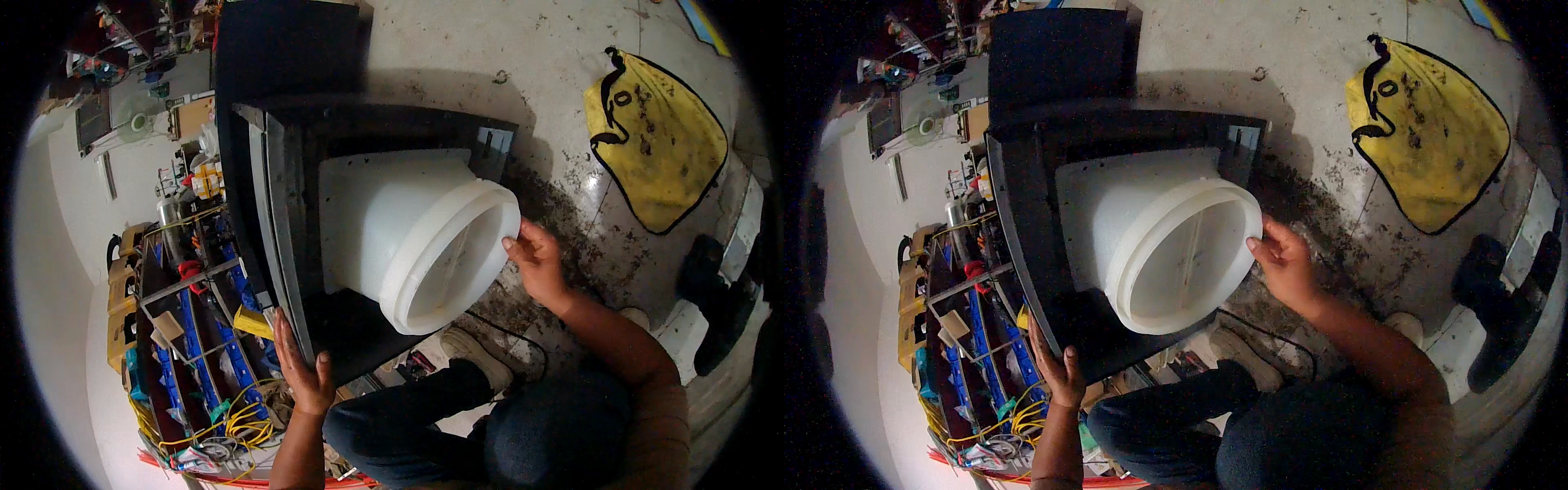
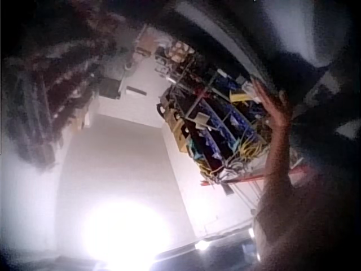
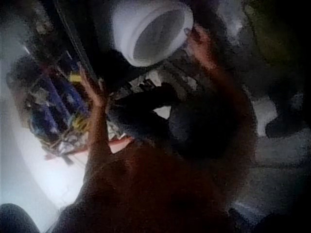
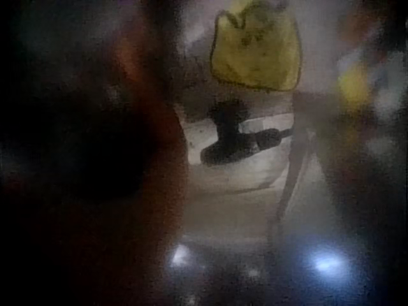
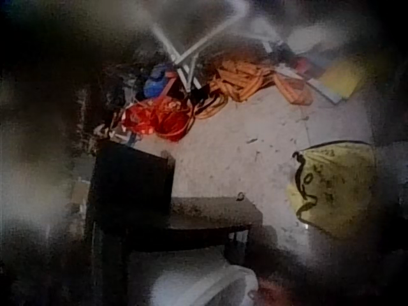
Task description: The person uses a power drill to fasten screws into a black appliance frame, then places a white bucket inside the frame and secures it with additional screws. The person handles the bucket and drill throughout the process.
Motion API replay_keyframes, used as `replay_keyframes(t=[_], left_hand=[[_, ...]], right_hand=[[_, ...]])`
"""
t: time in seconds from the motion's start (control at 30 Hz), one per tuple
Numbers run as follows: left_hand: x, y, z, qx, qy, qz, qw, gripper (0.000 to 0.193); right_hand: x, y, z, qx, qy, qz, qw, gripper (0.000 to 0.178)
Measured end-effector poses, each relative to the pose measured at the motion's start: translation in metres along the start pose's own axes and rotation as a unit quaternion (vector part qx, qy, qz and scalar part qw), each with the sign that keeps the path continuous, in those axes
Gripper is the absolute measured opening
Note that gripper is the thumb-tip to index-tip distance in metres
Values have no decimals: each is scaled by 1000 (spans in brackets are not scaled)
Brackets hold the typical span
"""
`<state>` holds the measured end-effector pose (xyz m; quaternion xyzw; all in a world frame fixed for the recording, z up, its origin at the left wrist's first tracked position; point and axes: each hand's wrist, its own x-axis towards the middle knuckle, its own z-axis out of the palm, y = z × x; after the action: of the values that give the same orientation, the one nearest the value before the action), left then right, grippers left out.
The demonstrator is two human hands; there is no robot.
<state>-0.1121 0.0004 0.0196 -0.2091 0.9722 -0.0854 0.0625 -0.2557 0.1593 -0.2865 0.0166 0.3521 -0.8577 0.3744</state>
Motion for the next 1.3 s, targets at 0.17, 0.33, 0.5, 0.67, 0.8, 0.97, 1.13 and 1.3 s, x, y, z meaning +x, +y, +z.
replay_keyframes(t=[0.17, 0.33, 0.5, 0.67, 0.8, 0.97, 1.13, 1.3], left_hand=[[2, 2, 0, -8, 0, -3, 1000, 62], [-2, 0, 1, 11, -9, -17, 1000, 62], [-2, -2, -2, 0, -14, -3, 1000, 63], [-1, -2, -3, -7, -13, -7, 1000, 63], [1, -4, -1, -16, -1, 10, 1000, 64], [1, -5, 1, -16, 2, -4, 1000, 65], [2, -2, 3, -33, 25, 15, 999, 63], [-4, -1, 5, -34, 46, 11, 998, 62]], right_hand=[[1, 0, 0, -37, 17, 21, 999, 39], [6, 14, 1, -44, 34, 43, 998, 35], [8, 14, -7, -76, 31, 51, 995, 30], [0, 40, -26, -141, 54, -24, 988, 35], [-5, 54, -42, -210, 33, -60, 975, 36], [-10, 43, -39, -106, 70, -22, 992, 31], [-17, 53, -58, -105, 37, -22, 993, 29], [-23, 17, -19, -61, 21, -15, 998, 39]])
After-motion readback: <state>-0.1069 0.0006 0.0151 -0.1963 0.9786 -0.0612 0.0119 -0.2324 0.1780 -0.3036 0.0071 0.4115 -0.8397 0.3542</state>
